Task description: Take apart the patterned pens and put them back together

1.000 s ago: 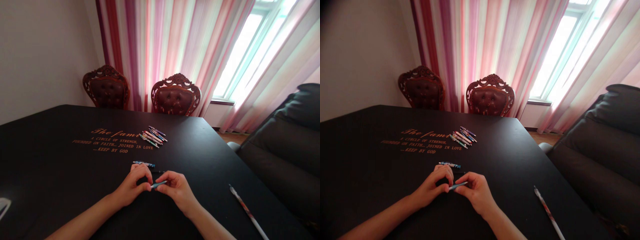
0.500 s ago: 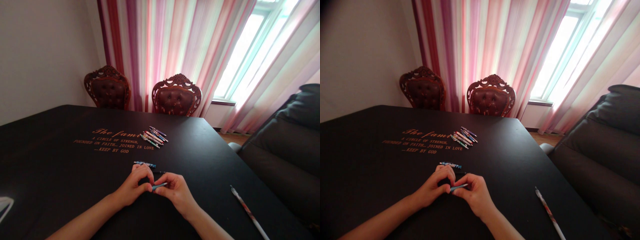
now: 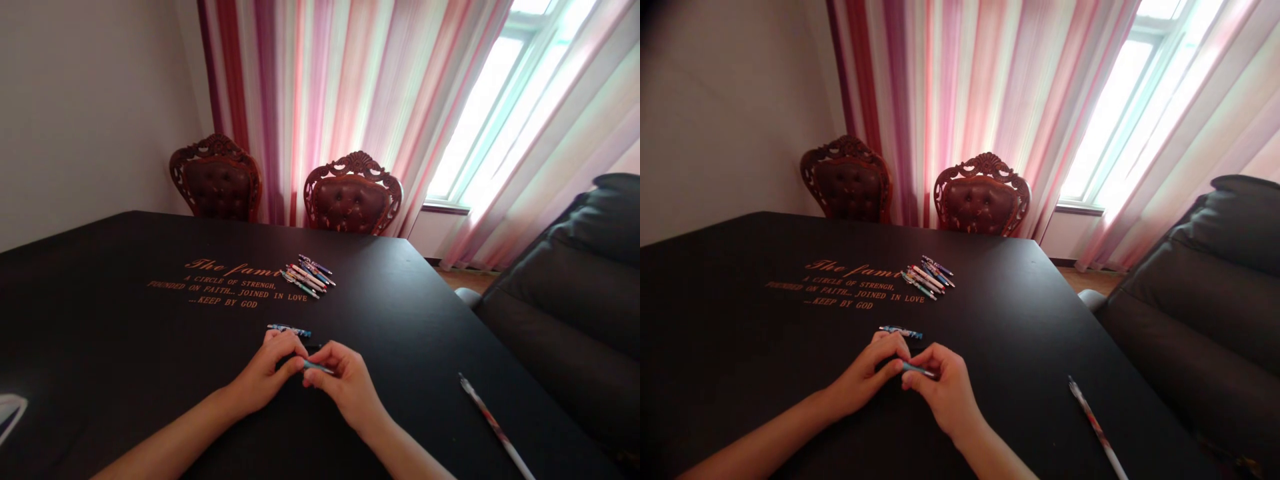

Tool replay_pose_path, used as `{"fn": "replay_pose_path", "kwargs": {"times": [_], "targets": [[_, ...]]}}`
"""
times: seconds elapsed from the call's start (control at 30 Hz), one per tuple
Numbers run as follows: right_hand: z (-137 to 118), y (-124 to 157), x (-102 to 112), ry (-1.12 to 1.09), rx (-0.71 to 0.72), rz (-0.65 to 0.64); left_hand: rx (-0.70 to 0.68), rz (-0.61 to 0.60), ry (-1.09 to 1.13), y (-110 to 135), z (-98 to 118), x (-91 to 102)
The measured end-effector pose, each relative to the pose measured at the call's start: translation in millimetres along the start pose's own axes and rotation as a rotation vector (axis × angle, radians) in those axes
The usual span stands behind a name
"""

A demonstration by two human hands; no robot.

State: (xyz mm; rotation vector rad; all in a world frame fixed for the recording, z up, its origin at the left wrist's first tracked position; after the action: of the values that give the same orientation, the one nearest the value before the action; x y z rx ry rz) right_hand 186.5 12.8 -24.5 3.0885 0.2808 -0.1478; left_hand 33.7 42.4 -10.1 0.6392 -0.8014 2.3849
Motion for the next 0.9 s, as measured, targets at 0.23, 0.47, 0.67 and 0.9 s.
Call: {"fn": "replay_pose_path", "kwargs": {"times": [0.23,0.47,0.67,0.9], "targets": [[-10.5,6.1,4.8,0.340,0.111,0.102,0.017,0.020,-0.039,2.1,4.2,1.8],[-18.4,6.6,14.0,0.693,0.273,0.030,0.020,0.125,-0.036,3.0,-2.6,6.1],[-12.0,9.4,6.3,0.735,0.285,-0.001,-0.063,0.047,-0.145,1.7,10.7,2.8],[-14.7,10.4,5.5,0.805,0.287,-0.039,-0.207,0.012,-0.387,2.8,27.6,3.6]]}}
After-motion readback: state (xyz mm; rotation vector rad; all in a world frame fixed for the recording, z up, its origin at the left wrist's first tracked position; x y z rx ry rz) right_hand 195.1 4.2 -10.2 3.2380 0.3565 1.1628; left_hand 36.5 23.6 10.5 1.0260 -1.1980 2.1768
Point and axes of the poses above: each hand's wrist, its own y-axis away from the middle knuckle, its own x-axis out of the back of the hand, z = x × y, the point moved 4 cm from there along -y, towards the middle knuckle, and after that the axes turned 3 degrees about -x, right-handed, at the moved point
